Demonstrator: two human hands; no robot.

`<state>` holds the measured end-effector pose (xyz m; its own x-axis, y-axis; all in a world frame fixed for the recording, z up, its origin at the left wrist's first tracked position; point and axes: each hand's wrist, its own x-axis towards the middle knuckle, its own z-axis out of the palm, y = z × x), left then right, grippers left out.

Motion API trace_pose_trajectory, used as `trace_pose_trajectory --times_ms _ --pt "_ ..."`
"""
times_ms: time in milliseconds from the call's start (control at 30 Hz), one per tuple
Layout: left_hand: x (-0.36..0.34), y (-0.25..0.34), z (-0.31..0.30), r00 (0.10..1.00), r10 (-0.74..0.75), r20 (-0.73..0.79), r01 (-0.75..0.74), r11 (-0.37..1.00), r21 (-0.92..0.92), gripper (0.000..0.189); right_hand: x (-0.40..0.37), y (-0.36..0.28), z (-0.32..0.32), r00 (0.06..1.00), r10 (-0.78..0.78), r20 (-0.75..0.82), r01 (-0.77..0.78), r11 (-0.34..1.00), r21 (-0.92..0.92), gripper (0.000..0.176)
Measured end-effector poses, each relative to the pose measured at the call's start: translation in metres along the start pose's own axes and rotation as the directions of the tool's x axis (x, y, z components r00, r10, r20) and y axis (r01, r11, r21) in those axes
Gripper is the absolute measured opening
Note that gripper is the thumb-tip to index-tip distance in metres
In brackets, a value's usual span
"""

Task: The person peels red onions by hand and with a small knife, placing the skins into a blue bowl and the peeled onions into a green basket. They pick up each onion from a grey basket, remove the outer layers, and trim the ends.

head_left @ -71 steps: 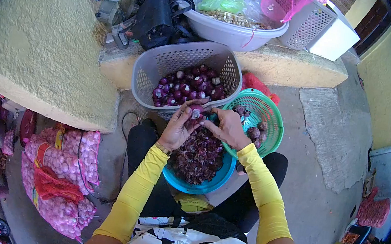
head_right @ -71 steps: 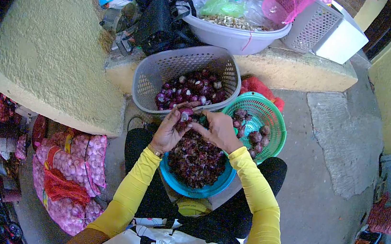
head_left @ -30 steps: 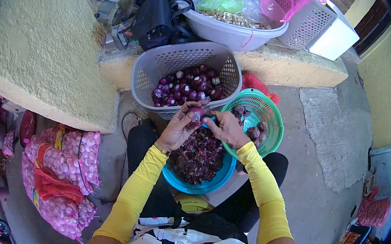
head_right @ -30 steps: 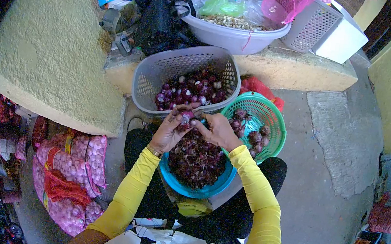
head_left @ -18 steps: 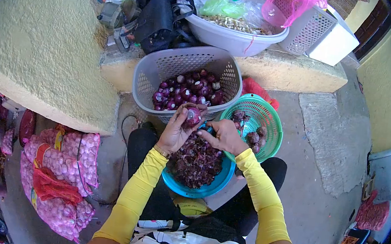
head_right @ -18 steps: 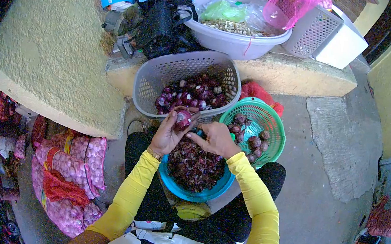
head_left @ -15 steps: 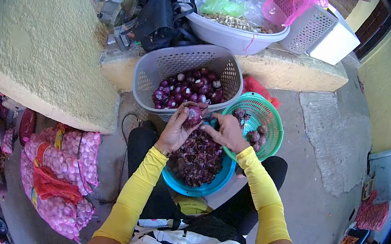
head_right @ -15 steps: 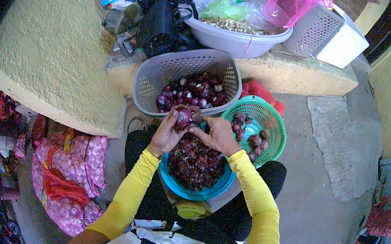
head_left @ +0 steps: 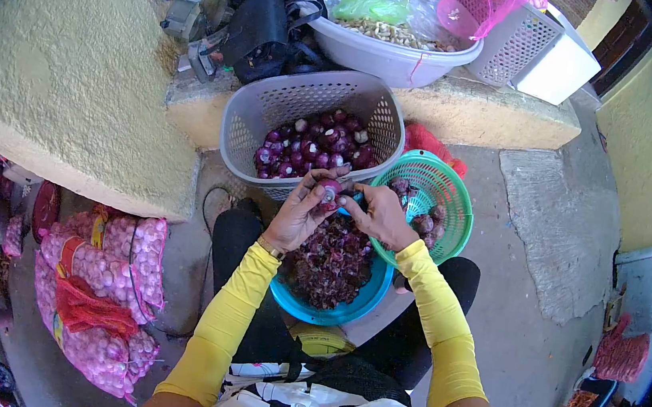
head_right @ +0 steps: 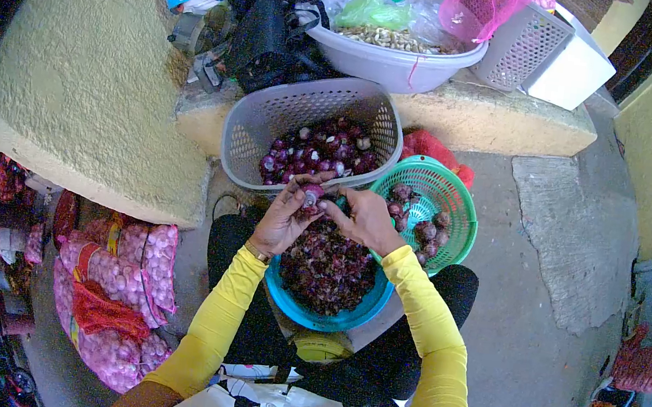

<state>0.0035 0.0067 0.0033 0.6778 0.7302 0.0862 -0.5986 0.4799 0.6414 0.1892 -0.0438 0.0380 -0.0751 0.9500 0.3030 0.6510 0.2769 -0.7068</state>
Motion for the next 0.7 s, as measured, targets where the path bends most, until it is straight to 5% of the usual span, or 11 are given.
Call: trace_pose_trajectory --times_ms 367,567,700 --pt "-0.001 0.0 0.007 0.998 -0.028 -0.051 0.028 1.0 0.008 0.025 -0.003 0.004 -0.001 0.996 0.017 0.084 -0.024 0.997 0.079 0.036" --pt "0.003 -0.001 -0.003 0.989 0.041 -0.141 -0.051 0.996 -0.067 0.026 -0.007 0.002 0.005 0.982 -0.169 0.082 0.174 0.983 -0.058 0.032" --pt "0.003 0.001 -0.004 0.992 0.041 -0.12 -0.049 0.997 -0.064 0.026 -0.005 -0.003 -0.003 0.984 -0.174 0.026 0.174 0.985 -0.001 0.032"
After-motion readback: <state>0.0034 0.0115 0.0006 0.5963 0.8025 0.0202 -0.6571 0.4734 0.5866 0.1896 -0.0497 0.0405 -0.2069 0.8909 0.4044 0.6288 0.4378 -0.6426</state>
